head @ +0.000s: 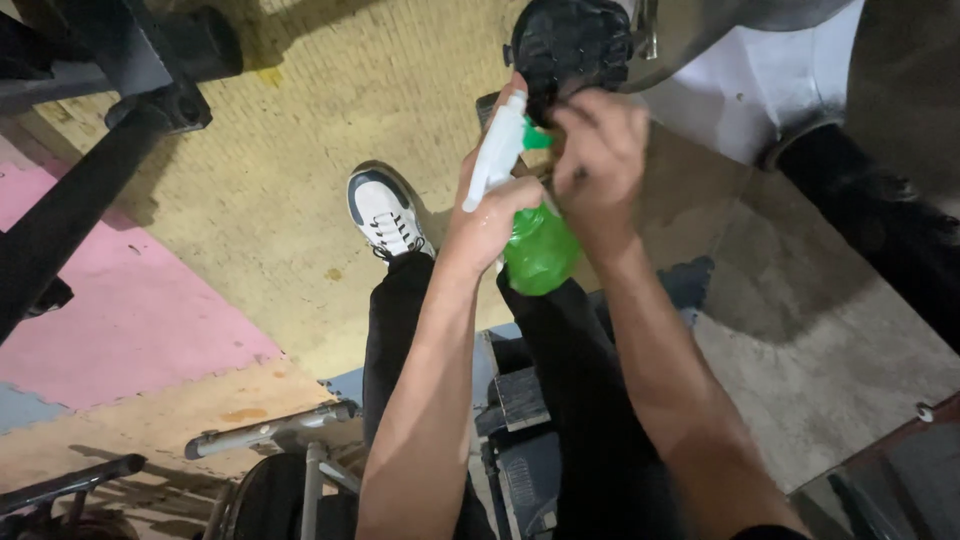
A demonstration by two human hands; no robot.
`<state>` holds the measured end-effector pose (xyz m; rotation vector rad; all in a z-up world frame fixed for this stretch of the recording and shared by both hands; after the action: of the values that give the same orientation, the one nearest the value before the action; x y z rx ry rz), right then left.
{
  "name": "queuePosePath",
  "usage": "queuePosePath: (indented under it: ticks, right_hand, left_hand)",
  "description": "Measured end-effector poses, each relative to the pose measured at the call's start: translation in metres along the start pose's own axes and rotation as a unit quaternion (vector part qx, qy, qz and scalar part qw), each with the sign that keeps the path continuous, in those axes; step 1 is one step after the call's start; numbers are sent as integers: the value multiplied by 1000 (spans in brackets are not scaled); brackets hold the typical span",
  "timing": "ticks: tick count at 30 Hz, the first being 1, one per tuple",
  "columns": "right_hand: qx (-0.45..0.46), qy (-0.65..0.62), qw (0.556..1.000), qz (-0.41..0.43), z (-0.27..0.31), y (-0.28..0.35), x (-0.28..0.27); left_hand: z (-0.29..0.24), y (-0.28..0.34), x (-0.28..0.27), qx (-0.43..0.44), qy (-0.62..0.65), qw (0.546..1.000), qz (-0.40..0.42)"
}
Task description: Wiping down cardio equipment such as a stationary bike and elliptical machine with a spray bottle and cloth.
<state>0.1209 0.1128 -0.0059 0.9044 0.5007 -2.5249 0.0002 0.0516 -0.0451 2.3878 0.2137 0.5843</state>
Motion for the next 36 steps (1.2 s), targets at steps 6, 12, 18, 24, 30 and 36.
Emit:
queuePosePath:
  ticks: [6,12,18,24,30,36]
  right_hand:
    - [64,54,994,-72,-55,13,-33]
    - [-5,-39,999,22,-13,18,-9]
    - [83,23,996,-12,-26,-13,-20]
    - [-19,-20,1000,3,-2,6,6]
    - [3,68,996,-57,-52,-1,-31]
    - [183,-54,971,-146,-72,40,-43]
  left_hand:
    - [-6,0,1,30,-45,999,4]
    - [9,-2,-1,-18,-47,999,6]
    - [-5,-2,1,38,-87,995,-5]
    - [5,-4,-1,157,-178,971,-13]
    - [-13,1,5,12,-54,998,-1]
    - [-26,11,6,-86,254,963,1]
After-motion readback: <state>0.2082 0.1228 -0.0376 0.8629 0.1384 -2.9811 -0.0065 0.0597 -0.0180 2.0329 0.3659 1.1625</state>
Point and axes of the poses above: each hand's wrist, its own y-axis away from the middle knuckle, its own x-axis out of the palm, z = x × y, the point moved 7 cm from there along -y, towards the middle knuckle, and after that the axes turned 11 degrees about -y, right-handed, at the moved point
